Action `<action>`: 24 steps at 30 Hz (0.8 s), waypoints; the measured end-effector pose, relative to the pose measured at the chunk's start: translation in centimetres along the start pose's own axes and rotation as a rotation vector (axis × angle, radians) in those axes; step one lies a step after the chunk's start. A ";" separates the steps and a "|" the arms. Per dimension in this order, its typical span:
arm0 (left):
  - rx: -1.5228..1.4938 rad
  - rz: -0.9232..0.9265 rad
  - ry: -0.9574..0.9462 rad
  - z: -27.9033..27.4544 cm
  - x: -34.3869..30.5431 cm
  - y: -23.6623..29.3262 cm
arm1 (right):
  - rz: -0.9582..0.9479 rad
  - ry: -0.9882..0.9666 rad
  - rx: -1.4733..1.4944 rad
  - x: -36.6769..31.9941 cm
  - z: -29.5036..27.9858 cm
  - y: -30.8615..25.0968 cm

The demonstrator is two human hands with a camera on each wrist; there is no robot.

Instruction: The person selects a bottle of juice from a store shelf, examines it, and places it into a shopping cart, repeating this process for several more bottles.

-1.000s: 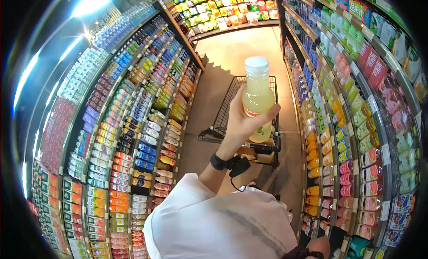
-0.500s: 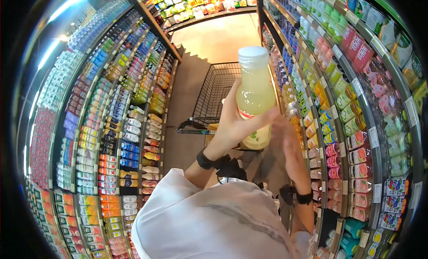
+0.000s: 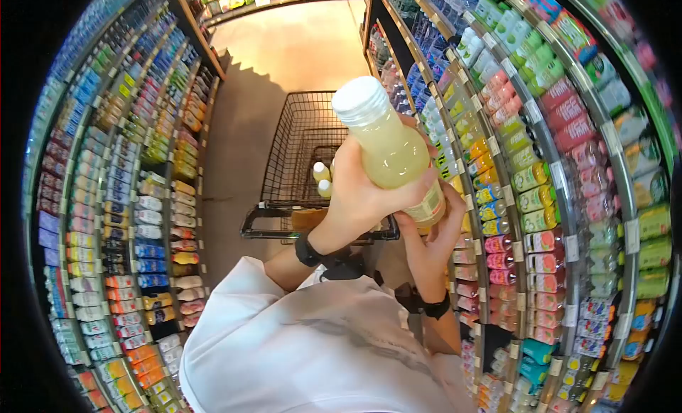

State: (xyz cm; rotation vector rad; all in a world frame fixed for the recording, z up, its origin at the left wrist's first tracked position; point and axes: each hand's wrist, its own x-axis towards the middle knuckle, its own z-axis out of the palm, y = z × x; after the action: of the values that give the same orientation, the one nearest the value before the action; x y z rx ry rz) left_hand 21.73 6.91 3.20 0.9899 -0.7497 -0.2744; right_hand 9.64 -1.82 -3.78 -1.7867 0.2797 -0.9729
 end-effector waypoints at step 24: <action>-0.312 -0.143 0.013 -11.9 6.7 -4.2 | 0.153 -0.024 -0.181 4.1 9.4 1.8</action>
State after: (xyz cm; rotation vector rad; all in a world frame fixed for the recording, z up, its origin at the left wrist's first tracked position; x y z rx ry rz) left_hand 35.16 8.90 -1.28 0.7484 -0.6028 -0.4936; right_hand 19.54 1.35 -4.66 -1.9079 0.4955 -0.8385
